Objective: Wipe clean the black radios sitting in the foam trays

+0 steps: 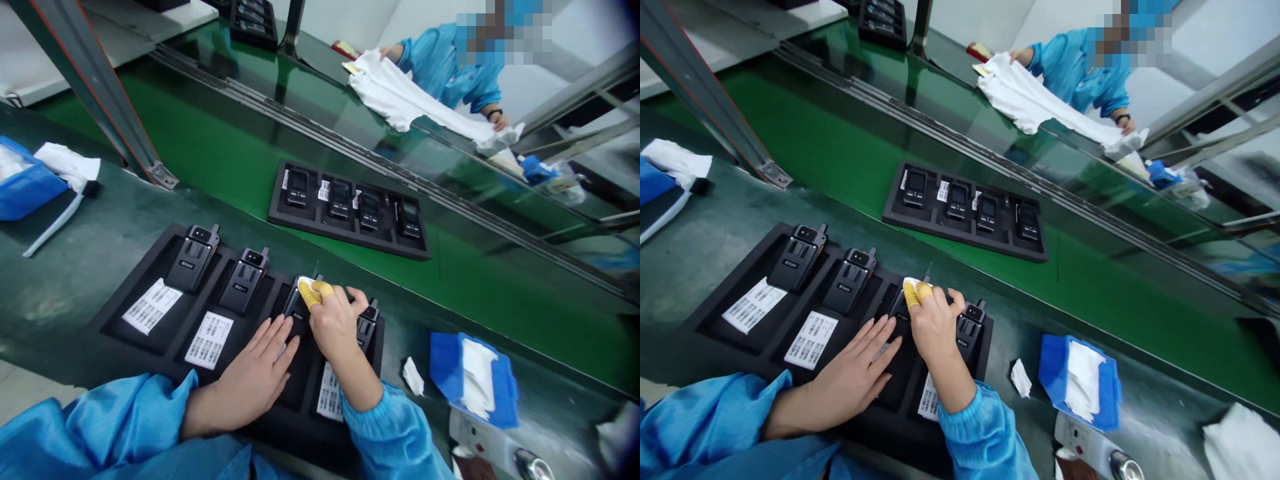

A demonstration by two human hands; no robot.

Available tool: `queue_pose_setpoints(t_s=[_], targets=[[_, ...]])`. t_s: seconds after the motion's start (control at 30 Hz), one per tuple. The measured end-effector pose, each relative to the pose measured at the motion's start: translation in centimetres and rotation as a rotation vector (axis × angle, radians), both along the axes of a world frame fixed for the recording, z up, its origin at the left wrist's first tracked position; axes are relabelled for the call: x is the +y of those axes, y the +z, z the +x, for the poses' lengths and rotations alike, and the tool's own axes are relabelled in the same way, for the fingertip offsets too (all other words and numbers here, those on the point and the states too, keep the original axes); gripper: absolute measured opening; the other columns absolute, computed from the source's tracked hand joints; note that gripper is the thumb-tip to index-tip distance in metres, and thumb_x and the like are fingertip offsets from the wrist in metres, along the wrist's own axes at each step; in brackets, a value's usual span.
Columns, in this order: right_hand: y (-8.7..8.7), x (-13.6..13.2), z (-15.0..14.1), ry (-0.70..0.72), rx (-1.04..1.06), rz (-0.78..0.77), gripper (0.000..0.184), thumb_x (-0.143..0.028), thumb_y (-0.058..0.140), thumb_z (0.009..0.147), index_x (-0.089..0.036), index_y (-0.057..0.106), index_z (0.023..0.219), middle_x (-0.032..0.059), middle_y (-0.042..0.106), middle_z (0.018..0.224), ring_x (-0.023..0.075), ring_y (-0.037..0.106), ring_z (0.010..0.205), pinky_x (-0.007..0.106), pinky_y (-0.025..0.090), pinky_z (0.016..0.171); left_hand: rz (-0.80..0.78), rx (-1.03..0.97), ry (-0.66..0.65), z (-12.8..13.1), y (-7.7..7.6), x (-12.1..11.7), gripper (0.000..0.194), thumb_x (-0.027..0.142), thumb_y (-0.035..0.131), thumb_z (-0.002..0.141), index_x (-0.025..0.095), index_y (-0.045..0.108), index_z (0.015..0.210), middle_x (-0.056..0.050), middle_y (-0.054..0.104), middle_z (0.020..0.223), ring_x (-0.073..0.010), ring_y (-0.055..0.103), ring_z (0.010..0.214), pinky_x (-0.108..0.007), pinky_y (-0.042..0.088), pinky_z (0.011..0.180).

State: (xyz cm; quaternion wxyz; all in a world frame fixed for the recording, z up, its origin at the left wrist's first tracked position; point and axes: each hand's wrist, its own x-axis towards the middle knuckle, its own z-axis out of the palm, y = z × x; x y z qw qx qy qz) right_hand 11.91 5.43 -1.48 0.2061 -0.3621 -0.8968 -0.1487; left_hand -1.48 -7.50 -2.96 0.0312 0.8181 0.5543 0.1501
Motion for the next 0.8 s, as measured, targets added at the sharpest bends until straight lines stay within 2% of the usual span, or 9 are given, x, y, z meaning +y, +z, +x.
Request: queue_pose_setpoints(t_s=[0.2,0.33,0.4,0.5,0.67,0.8], targets=[[0.2,0.5,1.5,0.041,-0.031,0.0,0.027,-0.001,0.053,0.076,-0.021,0.065,0.063,0.0006,0.063,0.079,0.0162,0.047,0.084,0.042,0.018,0.093,-0.017,-0.03,0.0,0.0,0.0,0.0,0.045,0.028,0.048,0.091,0.009,0.047,0.132,-0.023,0.042,0.143,-0.0347,0.036,0.135,-0.048,0.037,0.106],[0.0,0.2,2.8,-0.007,-0.024,0.032,0.029,0.001,0.05,0.075,-0.021,0.065,0.065,0.0009,0.064,0.081,0.0158,0.048,0.083,0.042,0.019,0.093,-0.012,-0.025,-0.01,0.0,0.0,0.0,0.045,0.027,0.048,0.091,0.008,0.048,0.131,-0.024,0.042,0.142,-0.0363,0.037,0.134,-0.05,0.039,0.105],[-0.1,0.1,3.1,-0.057,-0.014,0.058,0.029,0.002,0.049,0.074,-0.02,0.062,0.06,0.0016,0.063,0.08,0.0158,0.047,0.081,0.042,0.02,0.092,-0.013,-0.019,-0.011,0.0,0.0,0.0,0.045,0.026,0.049,0.09,0.008,0.048,0.131,-0.024,0.042,0.142,-0.0369,0.037,0.134,-0.05,0.039,0.104],[-0.2,-0.2,2.4,-0.137,0.027,0.084,0.029,0.001,0.048,0.072,-0.019,0.058,0.053,0.0029,0.062,0.08,0.016,0.046,0.078,0.042,0.021,0.091,-0.016,-0.012,-0.011,0.0,0.0,0.0,0.046,0.026,0.051,0.089,0.008,0.047,0.132,-0.025,0.042,0.142,-0.0373,0.037,0.134,-0.05,0.037,0.105],[-0.2,-0.4,-0.5,-0.099,0.044,0.066,0.028,-0.001,0.049,0.075,-0.02,0.063,0.061,0.0032,0.063,0.085,0.0162,0.046,0.08,0.042,0.02,0.09,-0.049,0.006,-0.015,0.0,0.0,0.1,0.048,0.028,0.05,0.09,0.009,0.045,0.133,-0.024,0.039,0.144,-0.036,0.035,0.136,-0.049,0.033,0.108],[-0.2,-0.4,-1.4,-0.137,0.035,0.068,0.027,-0.002,0.05,0.078,-0.019,0.063,0.061,0.0037,0.064,0.085,0.0168,0.046,0.08,0.043,0.019,0.09,-0.057,0.012,-0.018,-0.1,0.0,0.1,0.048,0.03,0.049,0.09,0.01,0.045,0.133,-0.024,0.04,0.144,-0.0354,0.035,0.136,-0.049,0.033,0.108]])
